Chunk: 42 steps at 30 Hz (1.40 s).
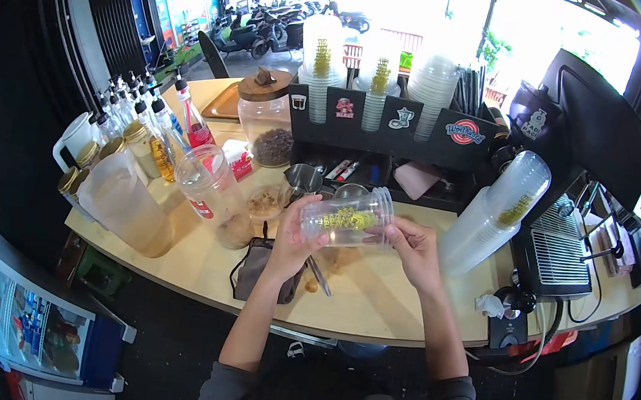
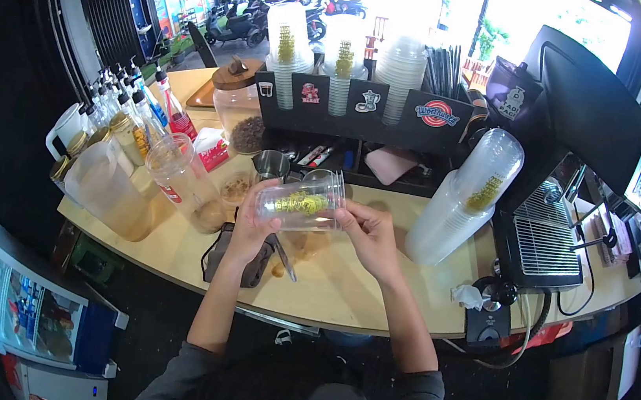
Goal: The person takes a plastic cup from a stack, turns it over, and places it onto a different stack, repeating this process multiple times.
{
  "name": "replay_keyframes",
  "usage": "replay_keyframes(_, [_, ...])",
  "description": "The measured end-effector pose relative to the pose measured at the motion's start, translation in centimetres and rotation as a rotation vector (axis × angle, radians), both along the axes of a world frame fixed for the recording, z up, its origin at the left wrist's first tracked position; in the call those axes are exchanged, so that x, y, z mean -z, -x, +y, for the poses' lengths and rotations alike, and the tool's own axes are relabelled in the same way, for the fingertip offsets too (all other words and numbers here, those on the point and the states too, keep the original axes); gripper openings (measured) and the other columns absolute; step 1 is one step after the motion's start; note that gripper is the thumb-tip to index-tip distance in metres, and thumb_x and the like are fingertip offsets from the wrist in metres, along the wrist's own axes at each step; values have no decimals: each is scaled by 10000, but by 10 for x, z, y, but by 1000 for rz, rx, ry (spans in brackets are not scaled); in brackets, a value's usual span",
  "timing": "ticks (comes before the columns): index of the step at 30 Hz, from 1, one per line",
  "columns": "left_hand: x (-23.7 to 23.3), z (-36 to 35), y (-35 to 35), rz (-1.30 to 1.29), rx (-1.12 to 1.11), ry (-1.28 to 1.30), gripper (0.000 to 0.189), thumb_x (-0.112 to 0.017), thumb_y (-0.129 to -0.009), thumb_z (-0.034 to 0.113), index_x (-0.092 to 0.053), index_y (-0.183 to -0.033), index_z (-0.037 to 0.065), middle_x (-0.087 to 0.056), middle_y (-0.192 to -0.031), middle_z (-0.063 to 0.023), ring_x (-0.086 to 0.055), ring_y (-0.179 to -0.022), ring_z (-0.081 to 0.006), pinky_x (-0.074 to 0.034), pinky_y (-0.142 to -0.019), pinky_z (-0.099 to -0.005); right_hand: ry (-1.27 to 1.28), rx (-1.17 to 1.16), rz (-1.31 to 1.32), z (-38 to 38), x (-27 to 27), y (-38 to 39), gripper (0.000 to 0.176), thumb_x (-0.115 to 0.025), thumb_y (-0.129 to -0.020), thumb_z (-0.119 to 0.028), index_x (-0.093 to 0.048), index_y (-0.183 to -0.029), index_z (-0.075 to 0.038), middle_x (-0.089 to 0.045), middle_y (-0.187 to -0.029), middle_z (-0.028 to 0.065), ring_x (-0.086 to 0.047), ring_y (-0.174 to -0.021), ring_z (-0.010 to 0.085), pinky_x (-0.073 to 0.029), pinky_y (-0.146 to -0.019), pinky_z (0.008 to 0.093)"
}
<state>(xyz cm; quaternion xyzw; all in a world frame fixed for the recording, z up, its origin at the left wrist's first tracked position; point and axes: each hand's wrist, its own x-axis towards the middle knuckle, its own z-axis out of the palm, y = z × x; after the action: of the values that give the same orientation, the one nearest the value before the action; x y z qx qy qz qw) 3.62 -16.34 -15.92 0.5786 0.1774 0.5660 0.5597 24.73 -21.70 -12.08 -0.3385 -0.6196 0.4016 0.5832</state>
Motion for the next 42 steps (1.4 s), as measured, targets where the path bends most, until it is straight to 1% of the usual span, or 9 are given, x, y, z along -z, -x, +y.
replay_keyframes(3, [5,1,-4,-8,12,11,650,-721,-773,79,-387,-1329,44,-502,-1222,-72,-497,-1143,-155,-407,-982,-306,50,-26,-10,-3,-2,-6,288,-522,-950,-110,-584,-1179,52,-680,-1000,119,-627,-932,154,-498,-863,297])
replay_keyframes(13, [-6,3,-16,18,-11,6,652,-724,-770,75,-389,-1328,41,-512,-1204,-65,-515,-1116,-148,-432,-959,-297,18,46,-31,-1,-1,-12,286,-536,-945,-142,-604,-1127,67,-676,-991,145,-648,-909,200,-523,-830,338])
replay_keyframes(20, [-13,9,-31,-67,-159,-11,575,-701,-805,86,-412,-1299,27,-541,-1170,-86,-541,-1087,-166,-458,-932,-310,30,-5,-93,2,0,-7,246,-554,-936,-120,-637,-1125,14,-689,-996,72,-599,-907,97,-478,-861,264])
replay_keyframes(22, [-19,12,-36,-312,35,209,488,-676,-835,95,-442,-1255,10,-573,-1135,-99,-584,-1018,-170,-491,-888,-325,55,-37,-18,2,-1,3,223,-592,-911,-113,-660,-1087,6,-693,-991,81,-611,-904,108,-473,-853,264])
replay_keyframes(27, [-56,28,-35,-348,149,244,446,-683,-826,79,-466,-1208,5,-576,-1129,-98,-590,-1011,-174,-500,-870,-318,-71,172,-125,2,-34,3,236,-701,-819,-102,-652,-1014,22,-673,-957,88,-613,-876,134,-482,-833,275])
replay_keyframes(30, [-78,46,-36,-194,-17,-58,602,-756,-725,11,-419,-1224,16,-519,-1147,-81,-545,-1071,-166,-468,-911,-302,-364,502,-347,8,-65,-1,592,-797,-700,-172,-527,-1212,-47,-555,-1170,130,-578,-969,227,-484,-833,328])
replay_keyframes(33, [-112,44,-38,-82,-113,-270,629,-765,-690,-7,-408,-1207,18,-516,-1143,-84,-546,-1052,-164,-469,-908,-304,-646,667,-658,12,-111,12,706,-808,-671,-275,-488,-1265,-68,-499,-1257,139,-506,-1088,295,-407,-953,410])
replay_keyframes(39, [-156,61,-29,178,-256,-513,736,-815,-625,54,-385,-1220,11,-536,-1109,-99,-554,-1027,-167,-465,-899,-302,-709,851,-996,29,-140,16,724,-756,-699,-342,-454,-1313,-106,-454,-1319,126,-413,-1212,335,-245,-1063,471])
replay_keyframes(42, [-162,74,-30,210,-262,-538,767,-827,-618,93,-384,-1240,17,-532,-1141,-113,-549,-1063,-186,-457,-923,-327,-723,493,-863,44,-154,14,740,-714,-715,-214,-378,-1367,-119,-416,-1346,153,-421,-1216,357,-293,-1059,459])
